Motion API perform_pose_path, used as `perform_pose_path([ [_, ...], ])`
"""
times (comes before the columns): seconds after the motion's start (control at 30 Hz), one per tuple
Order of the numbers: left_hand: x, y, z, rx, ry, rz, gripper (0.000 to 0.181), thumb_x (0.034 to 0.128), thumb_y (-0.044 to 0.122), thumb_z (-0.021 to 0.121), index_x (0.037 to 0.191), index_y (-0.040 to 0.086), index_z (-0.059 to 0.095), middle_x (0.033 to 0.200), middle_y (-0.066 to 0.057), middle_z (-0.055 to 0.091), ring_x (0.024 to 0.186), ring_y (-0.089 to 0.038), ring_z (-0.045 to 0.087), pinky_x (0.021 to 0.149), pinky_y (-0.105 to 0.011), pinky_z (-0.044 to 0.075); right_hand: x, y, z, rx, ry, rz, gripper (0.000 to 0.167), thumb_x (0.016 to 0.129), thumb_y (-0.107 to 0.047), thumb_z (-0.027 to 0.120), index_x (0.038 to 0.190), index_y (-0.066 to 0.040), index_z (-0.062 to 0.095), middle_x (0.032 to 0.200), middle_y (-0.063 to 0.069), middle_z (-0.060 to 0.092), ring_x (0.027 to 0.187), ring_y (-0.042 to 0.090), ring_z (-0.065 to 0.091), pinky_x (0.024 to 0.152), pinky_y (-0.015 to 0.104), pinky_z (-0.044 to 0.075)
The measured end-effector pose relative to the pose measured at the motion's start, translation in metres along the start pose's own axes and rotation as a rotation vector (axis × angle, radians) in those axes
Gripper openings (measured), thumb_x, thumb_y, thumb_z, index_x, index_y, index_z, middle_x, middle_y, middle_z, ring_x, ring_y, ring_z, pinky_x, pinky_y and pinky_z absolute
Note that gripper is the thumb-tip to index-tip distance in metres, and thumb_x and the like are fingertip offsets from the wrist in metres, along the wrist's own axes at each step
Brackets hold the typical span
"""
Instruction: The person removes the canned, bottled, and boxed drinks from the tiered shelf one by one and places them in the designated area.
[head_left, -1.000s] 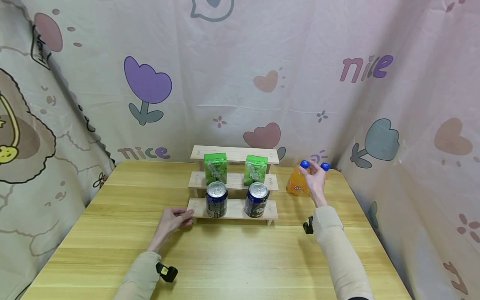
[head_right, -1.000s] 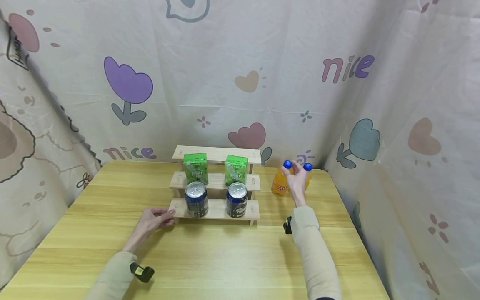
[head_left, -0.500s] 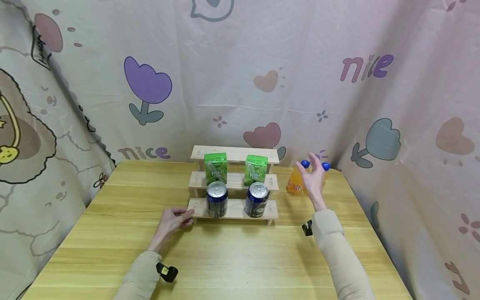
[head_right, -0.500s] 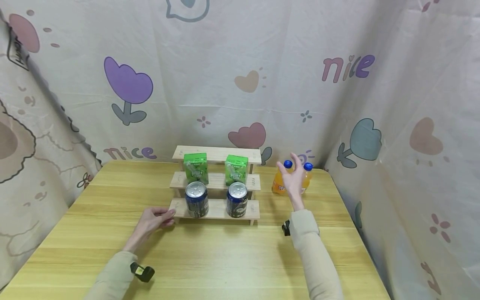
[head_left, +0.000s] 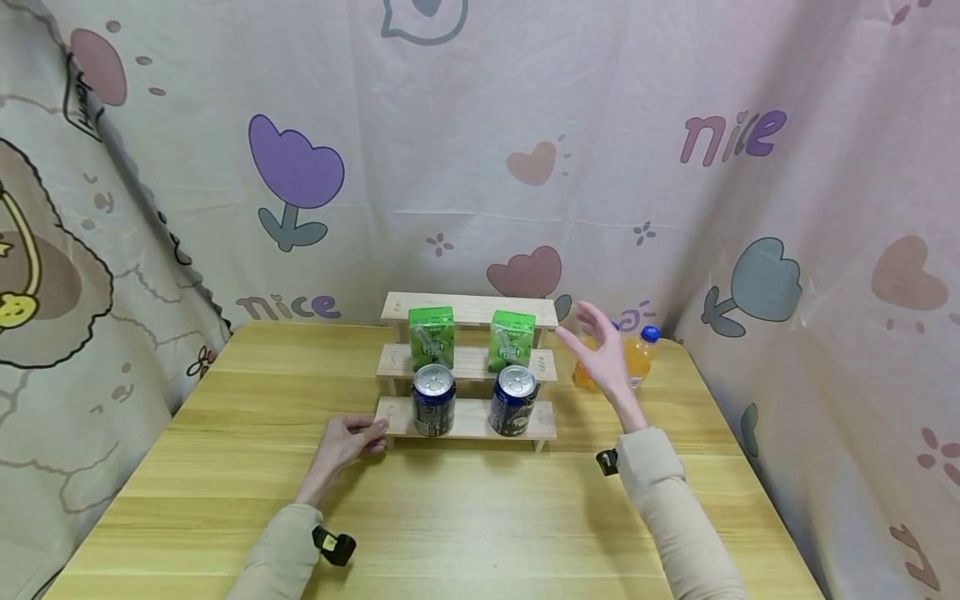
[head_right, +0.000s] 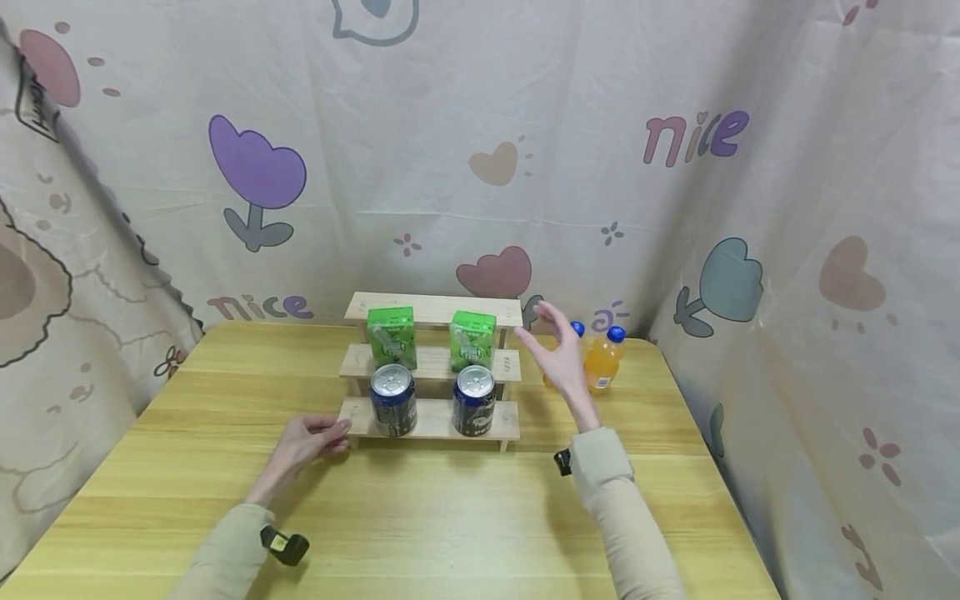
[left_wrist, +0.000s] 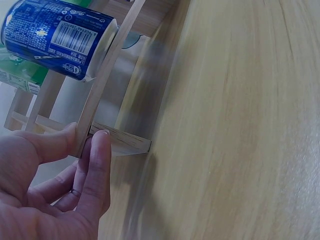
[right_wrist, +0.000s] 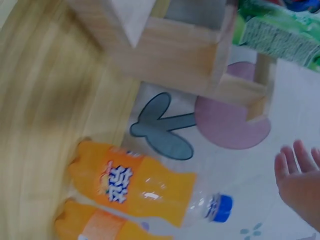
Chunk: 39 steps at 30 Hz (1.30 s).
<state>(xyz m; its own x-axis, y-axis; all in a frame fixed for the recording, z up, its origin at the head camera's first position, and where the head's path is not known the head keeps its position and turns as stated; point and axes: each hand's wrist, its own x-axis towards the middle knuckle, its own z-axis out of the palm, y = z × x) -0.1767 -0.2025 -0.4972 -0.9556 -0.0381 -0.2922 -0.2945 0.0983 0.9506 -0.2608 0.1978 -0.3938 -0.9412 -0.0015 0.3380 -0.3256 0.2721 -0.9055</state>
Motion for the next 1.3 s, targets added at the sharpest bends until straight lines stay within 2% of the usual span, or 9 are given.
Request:
perform_pose_path([
  [0.1,0.0,0.0,0.0,-0.001,-0.001,0.001,0.037,0.0979,0.009,0.065,0.121,-0.019,0.059,0.085,-0.009,0.074,0.069,-0.008,0.071,0.068,-0.021,0.065,-0.001,-0.004,0.003,0.019,-0.093,-0.011,0.064,0.092,-0.012,0.073,0.148,-0.002,0.044,0.149,0.022,0.049,0.138,0.038,0.047,0.124,0.056,0.035],
  [0.33,0.0,-0.001,0.0,0.011,0.001,0.01,0.036,0.0981,0.009,0.065,0.119,-0.02,0.06,0.085,-0.012,0.075,0.068,-0.009,0.071,0.069,-0.022,0.066,-0.002,-0.015,0.01,0.057,-0.279,-0.019,0.064,0.093,-0.008,0.071,0.149,-0.002,0.041,0.148,0.022,0.049,0.139,0.04,0.045,0.126,0.054,0.034],
  [0.43,0.001,-0.001,0.0,0.009,0.003,0.009,0.036,0.098,0.008,0.065,0.119,-0.02,0.059,0.086,-0.013,0.075,0.069,-0.01,0.071,0.069,-0.023,0.066,-0.001,-0.018,0.012,0.064,-0.332,-0.018,0.064,0.093,-0.007,0.07,0.15,-0.004,0.04,0.149,0.022,0.049,0.141,0.04,0.045,0.126,0.054,0.033],
  [0.8,0.0,-0.002,0.001,0.013,0.013,0.008,0.038,0.0975,0.009,0.066,0.12,-0.02,0.059,0.086,-0.014,0.075,0.067,-0.01,0.072,0.069,-0.024,0.066,0.011,-0.019,0.019,0.018,-0.419,0.012,0.058,0.095,-0.013,0.07,0.147,-0.008,0.045,0.149,0.018,0.05,0.139,0.039,0.048,0.124,0.054,0.037],
  [0.97,0.001,-0.002,0.0,0.007,0.007,0.004,0.04,0.0972,0.01,0.067,0.122,-0.021,0.058,0.085,-0.015,0.076,0.067,-0.009,0.072,0.069,-0.025,0.066,0.017,-0.017,0.023,0.012,-0.45,-0.021,0.055,0.095,-0.007,0.068,0.145,-0.004,0.047,0.148,0.021,0.051,0.135,0.04,0.052,0.124,0.053,0.038],
  [1.3,0.002,-0.002,0.0,-0.032,-0.012,0.009,0.039,0.098,0.006,0.064,0.121,-0.023,0.055,0.08,-0.009,0.075,0.065,-0.007,0.071,0.068,-0.022,0.066,0.021,-0.019,0.027,-0.014,-0.466,-0.003,0.053,0.092,-0.006,0.071,0.141,-0.001,0.051,0.133,0.025,0.062,0.122,0.038,0.062,0.114,0.048,0.05],
])
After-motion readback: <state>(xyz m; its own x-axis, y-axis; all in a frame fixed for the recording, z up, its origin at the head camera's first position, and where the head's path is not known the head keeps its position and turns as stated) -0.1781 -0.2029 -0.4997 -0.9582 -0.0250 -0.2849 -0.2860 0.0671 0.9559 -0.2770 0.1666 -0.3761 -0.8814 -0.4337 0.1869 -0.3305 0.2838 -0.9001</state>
